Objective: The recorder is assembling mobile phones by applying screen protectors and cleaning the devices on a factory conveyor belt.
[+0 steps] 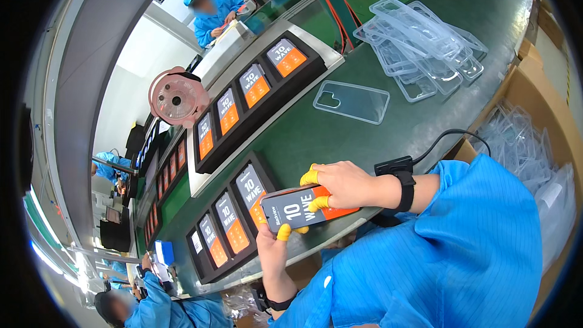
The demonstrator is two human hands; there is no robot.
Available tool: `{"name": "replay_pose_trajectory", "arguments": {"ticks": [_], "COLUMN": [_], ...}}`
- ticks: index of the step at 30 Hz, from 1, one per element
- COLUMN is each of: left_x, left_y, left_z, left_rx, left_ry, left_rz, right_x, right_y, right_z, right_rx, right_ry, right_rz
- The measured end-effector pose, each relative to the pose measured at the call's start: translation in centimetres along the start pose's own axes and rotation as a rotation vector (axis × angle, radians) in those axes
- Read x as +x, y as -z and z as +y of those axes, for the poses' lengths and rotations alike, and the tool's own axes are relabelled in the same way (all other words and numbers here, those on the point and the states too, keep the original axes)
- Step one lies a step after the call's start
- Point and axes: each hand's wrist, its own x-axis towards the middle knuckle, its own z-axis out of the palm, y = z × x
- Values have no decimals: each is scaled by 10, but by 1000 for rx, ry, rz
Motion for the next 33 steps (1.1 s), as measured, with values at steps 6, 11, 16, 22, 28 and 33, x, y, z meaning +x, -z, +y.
{"name": "replay_pose_trajectory", "arguments": {"ticks": [6,11,16,22,28,33], "left_x": [8,14,35,56,67,76], "left_y": [-4,4,-8,-4,-5,3], "left_z": [-8,7,71,80,82,83], "left_rx": [-70,363,1141,1066,996,1004], "left_ry": [-158,-601,-1018,-767,-787,-866], "left_rz": [-50,336,71,-309,-433,-564], "right_x": [-2,-1,0,-2,-3,-4], "right_y": [-3,-7,-12,-7,-4,-4], "right_z": [-7,-6,-9,-6,-4,-1], "right_rx": [200,162,22,-82,-49,5], "right_ry": [-23,49,126,234,252,284], "right_rz": [56,127,163,150,161,157]}}
